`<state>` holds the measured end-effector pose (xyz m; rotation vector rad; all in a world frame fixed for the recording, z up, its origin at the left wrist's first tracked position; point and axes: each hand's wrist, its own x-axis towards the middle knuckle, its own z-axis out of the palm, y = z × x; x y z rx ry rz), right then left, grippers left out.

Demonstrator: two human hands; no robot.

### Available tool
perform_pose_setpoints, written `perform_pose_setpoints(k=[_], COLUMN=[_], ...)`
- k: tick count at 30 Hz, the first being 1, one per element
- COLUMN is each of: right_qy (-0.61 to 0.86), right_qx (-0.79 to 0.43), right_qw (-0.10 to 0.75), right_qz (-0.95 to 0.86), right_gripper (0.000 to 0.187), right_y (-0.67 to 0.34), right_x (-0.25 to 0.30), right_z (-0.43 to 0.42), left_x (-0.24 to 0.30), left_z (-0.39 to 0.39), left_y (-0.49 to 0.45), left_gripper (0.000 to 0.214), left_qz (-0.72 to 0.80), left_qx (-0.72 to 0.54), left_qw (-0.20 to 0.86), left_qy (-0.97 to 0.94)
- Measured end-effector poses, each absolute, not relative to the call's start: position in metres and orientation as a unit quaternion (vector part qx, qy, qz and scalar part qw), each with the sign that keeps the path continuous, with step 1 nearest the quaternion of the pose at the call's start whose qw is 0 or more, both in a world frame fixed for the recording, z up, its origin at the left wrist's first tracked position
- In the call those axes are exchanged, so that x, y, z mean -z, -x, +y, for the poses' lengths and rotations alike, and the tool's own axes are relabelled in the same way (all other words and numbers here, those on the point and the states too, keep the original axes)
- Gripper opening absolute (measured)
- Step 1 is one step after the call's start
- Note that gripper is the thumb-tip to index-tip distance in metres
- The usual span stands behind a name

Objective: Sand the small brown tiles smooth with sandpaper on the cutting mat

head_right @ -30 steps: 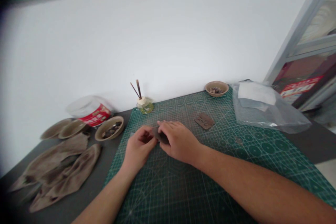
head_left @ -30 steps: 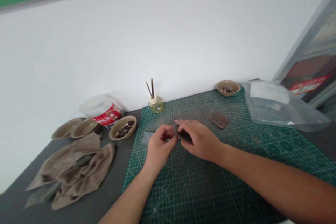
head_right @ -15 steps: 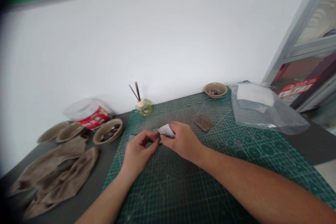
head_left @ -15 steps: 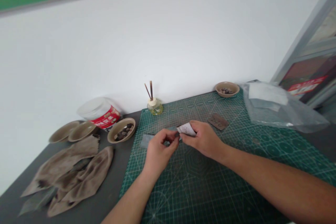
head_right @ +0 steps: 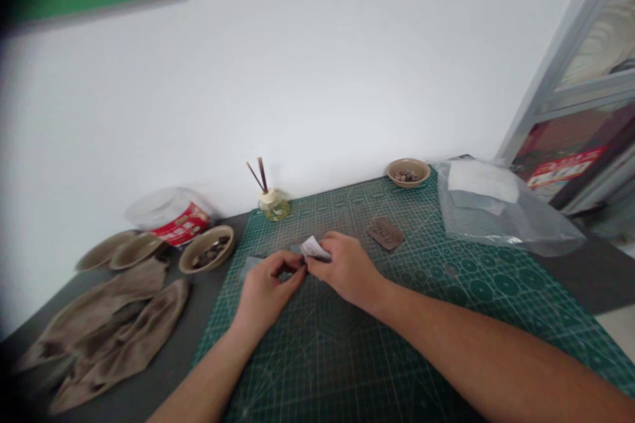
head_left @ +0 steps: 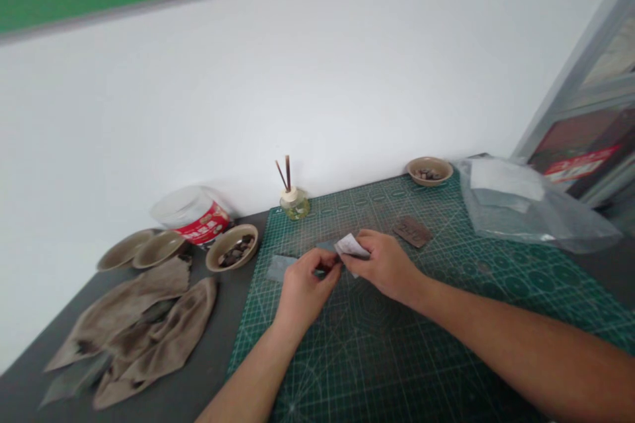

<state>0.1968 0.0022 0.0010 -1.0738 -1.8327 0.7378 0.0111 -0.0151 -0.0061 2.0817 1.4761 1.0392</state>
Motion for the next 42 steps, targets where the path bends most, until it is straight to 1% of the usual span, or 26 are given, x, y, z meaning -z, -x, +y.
perform_pose_setpoints(k=[3, 6, 11, 14, 18, 21, 25, 29, 33, 36, 42], right_qy=[0.425, 0.434, 0.421, 0.437, 0.437, 0.445, 0.435, 0.446, 0.440, 0.446, 0.441], right_qx=[-0.304, -0.286, -0.286, -0.270, -0.277, -0.268, -0.269, -0.249, -0.246, -0.237, -0.236], right_qw=[0.425, 0.431, 0.431, 0.428, 0.422, 0.423, 0.422, 0.423, 0.420, 0.425, 0.428], right_qz=[-0.739, -0.738, -0.745, -0.744, -0.744, -0.742, -0.749, -0.748, -0.755, -0.751, -0.753], right_gripper=[0.022, 0.021, 0.020, 0.020, 0.021, 0.021, 0.022, 0.022, 0.020, 0.022, 0.021], right_y=[-0.1968, -0.1972, -0.1963, -0.1957, -0.1947, -0.1938, -0.1929, -0.1924, -0.1921, -0.1920, -0.1920], right_x=[-0.0004, 0.0001, 0.0003, 0.0002, -0.0001, 0.0000, 0.0002, -0.0003, -0.0010, -0.0013, -0.0027], right_z=[0.0020, 0.0022, 0.0012, 0.0008, -0.0003, -0.0010, -0.0011, -0.0011, -0.0021, -0.0028, -0.0044], left_x=[0.0076, 0.0092, 0.0106, 0.0102, 0.0082, 0.0071, 0.0077, 0.0100, 0.0107, 0.0094, 0.0069], left_z=[-0.0149, -0.0152, -0.0159, -0.0164, -0.0169, -0.0168, -0.0161, -0.0148, -0.0140, -0.0147, -0.0176], left_y=[-0.0113, -0.0110, -0.0119, -0.0136, -0.0153, -0.0156, -0.0157, -0.0167, -0.0182, -0.0192, -0.0192], left_gripper=[0.003, 0.006, 0.002, 0.005, 0.001, 0.003, 0.001, 0.007, 0.002, 0.005, 0.002], left_qz=[0.524, 0.522, 0.537, 0.535, 0.536, 0.533, 0.536, 0.530, 0.527, 0.527, 0.535], left_qx=[-0.372, -0.373, -0.366, -0.371, -0.374, -0.380, -0.383, -0.393, -0.405, -0.408, -0.410], left_qw=[0.202, 0.213, 0.206, 0.210, 0.211, 0.215, 0.212, 0.226, 0.235, 0.232, 0.222], left_qy=[-0.739, -0.737, -0.732, -0.729, -0.727, -0.725, -0.722, -0.716, -0.710, -0.708, -0.705])
